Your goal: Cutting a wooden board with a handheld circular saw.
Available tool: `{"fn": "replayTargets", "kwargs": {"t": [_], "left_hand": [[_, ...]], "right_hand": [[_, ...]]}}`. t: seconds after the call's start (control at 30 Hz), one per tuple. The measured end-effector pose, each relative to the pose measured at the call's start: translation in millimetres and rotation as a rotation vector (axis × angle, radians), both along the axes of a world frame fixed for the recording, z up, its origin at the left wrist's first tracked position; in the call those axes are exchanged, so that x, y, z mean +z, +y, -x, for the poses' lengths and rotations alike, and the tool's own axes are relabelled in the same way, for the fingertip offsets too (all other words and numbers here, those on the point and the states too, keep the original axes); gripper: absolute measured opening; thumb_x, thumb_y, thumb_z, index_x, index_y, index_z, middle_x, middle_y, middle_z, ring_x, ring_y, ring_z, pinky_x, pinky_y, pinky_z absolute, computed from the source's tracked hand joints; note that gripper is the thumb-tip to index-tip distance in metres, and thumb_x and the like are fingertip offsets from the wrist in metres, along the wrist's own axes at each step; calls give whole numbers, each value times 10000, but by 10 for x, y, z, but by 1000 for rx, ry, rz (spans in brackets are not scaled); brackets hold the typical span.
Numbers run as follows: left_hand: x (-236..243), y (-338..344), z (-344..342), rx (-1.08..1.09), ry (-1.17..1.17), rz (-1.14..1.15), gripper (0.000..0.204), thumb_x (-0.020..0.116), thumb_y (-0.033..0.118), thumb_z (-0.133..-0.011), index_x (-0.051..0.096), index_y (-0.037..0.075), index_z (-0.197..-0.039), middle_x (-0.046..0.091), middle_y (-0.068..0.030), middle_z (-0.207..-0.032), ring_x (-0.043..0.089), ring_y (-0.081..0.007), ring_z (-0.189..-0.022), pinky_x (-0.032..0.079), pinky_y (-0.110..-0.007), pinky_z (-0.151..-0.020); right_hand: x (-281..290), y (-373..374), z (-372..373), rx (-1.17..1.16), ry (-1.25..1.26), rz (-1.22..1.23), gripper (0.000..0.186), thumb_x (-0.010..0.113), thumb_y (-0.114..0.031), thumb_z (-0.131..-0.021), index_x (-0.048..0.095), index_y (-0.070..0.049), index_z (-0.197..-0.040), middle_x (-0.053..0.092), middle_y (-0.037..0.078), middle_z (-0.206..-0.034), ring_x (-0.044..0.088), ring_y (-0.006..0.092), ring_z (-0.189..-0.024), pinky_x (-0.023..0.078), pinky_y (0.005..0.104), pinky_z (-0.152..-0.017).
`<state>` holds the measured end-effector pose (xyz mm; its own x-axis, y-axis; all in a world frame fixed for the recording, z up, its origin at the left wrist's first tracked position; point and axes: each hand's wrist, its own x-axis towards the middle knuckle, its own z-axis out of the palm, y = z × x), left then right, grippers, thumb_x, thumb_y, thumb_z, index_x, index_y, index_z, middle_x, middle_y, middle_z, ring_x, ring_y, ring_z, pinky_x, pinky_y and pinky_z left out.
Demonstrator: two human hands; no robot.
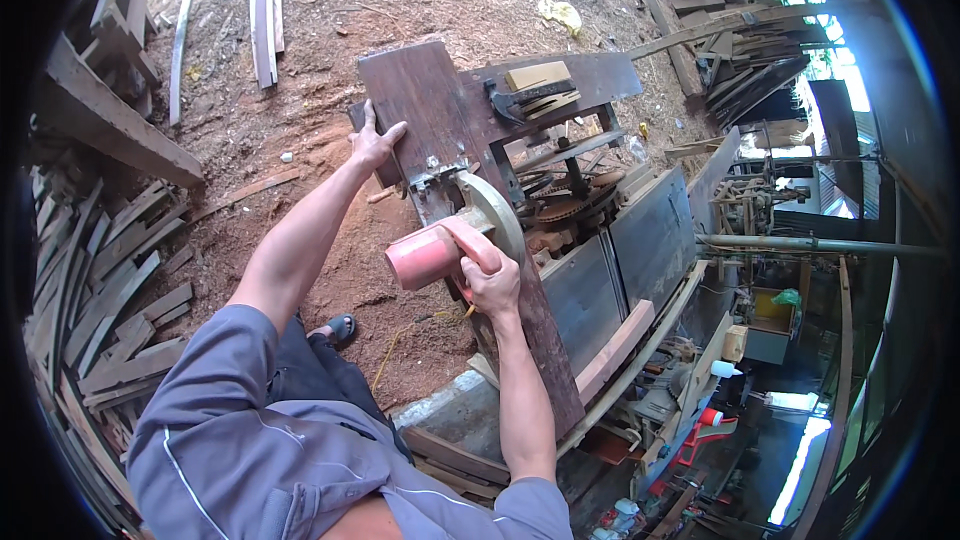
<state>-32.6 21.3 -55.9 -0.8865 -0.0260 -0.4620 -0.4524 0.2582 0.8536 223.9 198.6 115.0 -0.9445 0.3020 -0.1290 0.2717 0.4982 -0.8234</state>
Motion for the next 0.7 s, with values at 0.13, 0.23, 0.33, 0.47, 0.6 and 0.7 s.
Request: {"fn": "replayTargets", "kwargs": {"t": [0.13,0.23,0.33,0.47,0.6,0.7], "left_hand": [[-25,-36,-14,30,7,4,1156,793,578,-752,26,369,-1592,190,-428,-1471,473,-516,-1283,395,-476,-1114],[81,-35,-58,-1,-27,-40,1157,790,577,-757,16,368,-1592,192,-429,-1471,459,-517,-1295,396,-473,-1113],[119,11,-98,14,-8,-23,1146,762,606,-777,26,306,-1603,348,-431,-1412,415,-488,-1325,336,-448,-1145],[-96,-41,3,-7,48,9,1170,780,570,-773,-10,317,-1598,142,-436,-1486,454,-521,-1299,372,-444,-1135],[-1,-8,-46,-5,37,8,1162,764,592,-781,-3,296,-1601,247,-430,-1439,448,-500,-1299,353,-445,-1139],[133,-14,-88,0,12,-21,1155,754,616,-782,11,291,-1604,310,-442,-1418,415,-489,-1325,332,-444,-1146]], "right_hand": [[-51,-15,20,1,11,20,289,716,-149,-821,721,5,-1065,666,28,-700,609,89,-598,502,282,-562],[-49,-10,-4,-39,-2,21,292,718,-146,-818,722,8,-1067,662,27,-693,609,89,-595,501,281,-559],[-75,61,-8,3,-5,-16,298,685,-74,-844,706,22,-1126,655,2,-719,573,66,-581,469,249,-530],[-35,34,22,53,-58,50,307,708,-123,-824,715,19,-1096,656,11,-692,588,74,-587,485,266,-543],[-69,123,7,60,-49,54,321,731,-155,-799,718,26,-1065,662,26,-686,604,79,-593,499,280,-554],[-50,142,29,51,-97,90,327,730,-148,-798,713,30,-1072,658,20,-699,599,76,-602,498,277,-559]]}}
